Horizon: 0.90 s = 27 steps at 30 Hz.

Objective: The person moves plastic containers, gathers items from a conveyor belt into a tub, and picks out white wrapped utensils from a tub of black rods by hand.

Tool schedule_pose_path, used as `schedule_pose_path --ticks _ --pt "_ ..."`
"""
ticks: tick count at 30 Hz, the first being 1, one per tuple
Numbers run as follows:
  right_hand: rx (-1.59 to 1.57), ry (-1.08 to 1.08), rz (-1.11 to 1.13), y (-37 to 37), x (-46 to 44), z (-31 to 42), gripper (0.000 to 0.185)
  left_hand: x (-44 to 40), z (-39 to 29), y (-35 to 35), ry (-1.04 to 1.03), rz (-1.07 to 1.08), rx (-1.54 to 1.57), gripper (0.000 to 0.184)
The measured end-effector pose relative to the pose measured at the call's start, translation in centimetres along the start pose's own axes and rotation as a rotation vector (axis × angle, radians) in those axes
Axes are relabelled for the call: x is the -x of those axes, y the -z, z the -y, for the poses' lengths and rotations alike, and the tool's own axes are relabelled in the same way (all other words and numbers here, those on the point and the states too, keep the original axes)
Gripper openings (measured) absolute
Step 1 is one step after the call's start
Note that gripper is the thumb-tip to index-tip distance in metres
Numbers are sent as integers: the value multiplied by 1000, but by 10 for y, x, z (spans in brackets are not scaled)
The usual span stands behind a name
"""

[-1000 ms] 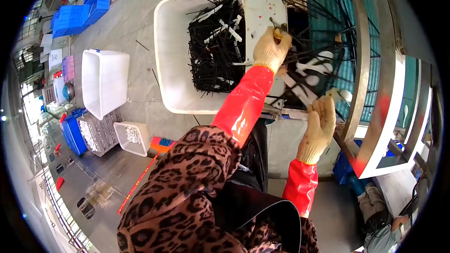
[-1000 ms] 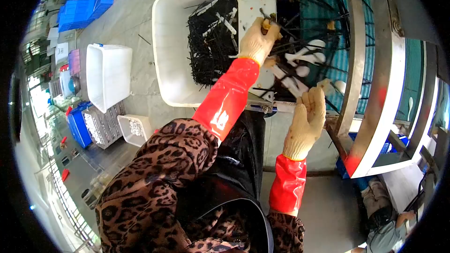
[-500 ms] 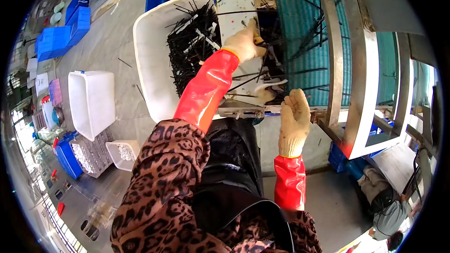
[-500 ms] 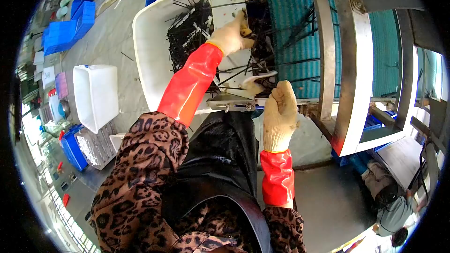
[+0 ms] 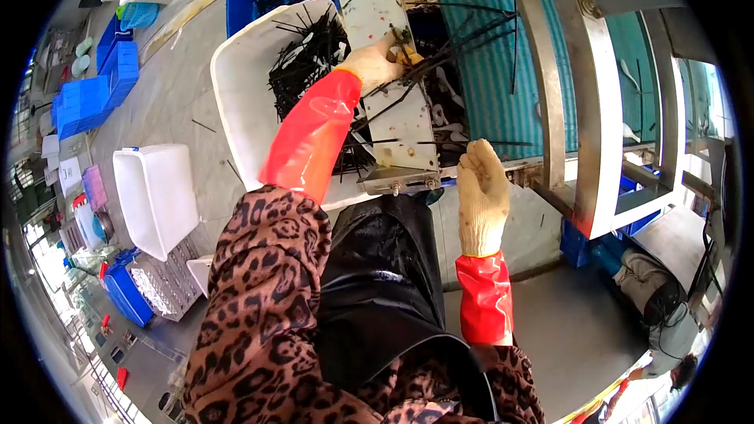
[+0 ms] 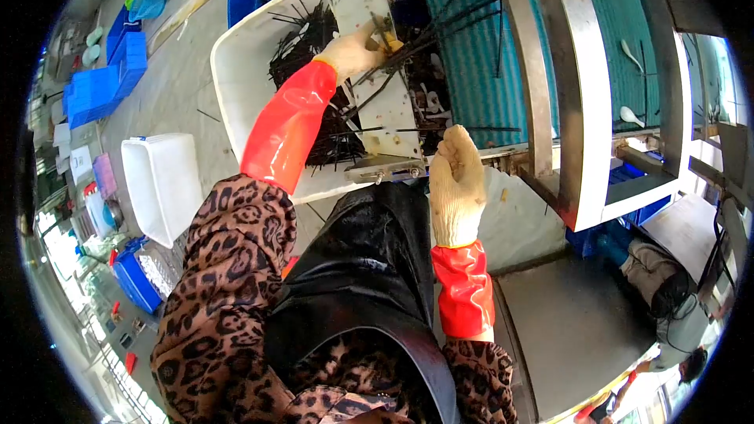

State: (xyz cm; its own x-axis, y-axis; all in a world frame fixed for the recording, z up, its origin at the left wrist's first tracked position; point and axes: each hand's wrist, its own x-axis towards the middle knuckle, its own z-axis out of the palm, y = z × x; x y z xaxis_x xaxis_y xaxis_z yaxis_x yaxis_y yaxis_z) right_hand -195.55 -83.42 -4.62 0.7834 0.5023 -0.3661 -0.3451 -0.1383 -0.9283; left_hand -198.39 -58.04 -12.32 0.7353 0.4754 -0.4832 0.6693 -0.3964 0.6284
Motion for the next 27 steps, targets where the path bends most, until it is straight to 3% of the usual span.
schedule_pose_path --ticks 2,4,9,12,14,16,17,20,21,24,25,27 --pt "23 -31 -16 -5 -2 0 31 -9 -11 7 116 59 -313 68" --pt "64 -25 -46 -7 -4 -4 31 -14 -15 15 126 139 -318 75" --pt "34 -17 -83 17 4 -18 31 0 -26 -11 -9 61 -212 78" --pt "9 -23 -116 21 3 -12 30 -4 -31 -19 -14 22 -173 75" --pt "-23 -36 -143 23 6 -11 30 -6 -31 -26 137 55 -6 70" --pt "129 -57 -159 24 8 -15 29 -17 -23 -34 37 -9 -120 65" --pt "126 -59 -163 24 10 -17 29 -22 -18 -38 144 91 42 61" --pt "102 -136 -168 25 12 -23 29 1 -52 -28 72 34 -10 56" --pt "99 -137 -168 25 14 -23 29 -6 -43 -35 114 154 341 55" --pt "-34 -137 -151 25 23 -24 29 -8 -29 -30 47 163 330 54" --pt "69 -143 -147 26 27 -28 29 0 -28 -29 115 149 524 55" --pt "175 -149 -138 26 30 -35 30 0 -26 -25 110 207 401 58"
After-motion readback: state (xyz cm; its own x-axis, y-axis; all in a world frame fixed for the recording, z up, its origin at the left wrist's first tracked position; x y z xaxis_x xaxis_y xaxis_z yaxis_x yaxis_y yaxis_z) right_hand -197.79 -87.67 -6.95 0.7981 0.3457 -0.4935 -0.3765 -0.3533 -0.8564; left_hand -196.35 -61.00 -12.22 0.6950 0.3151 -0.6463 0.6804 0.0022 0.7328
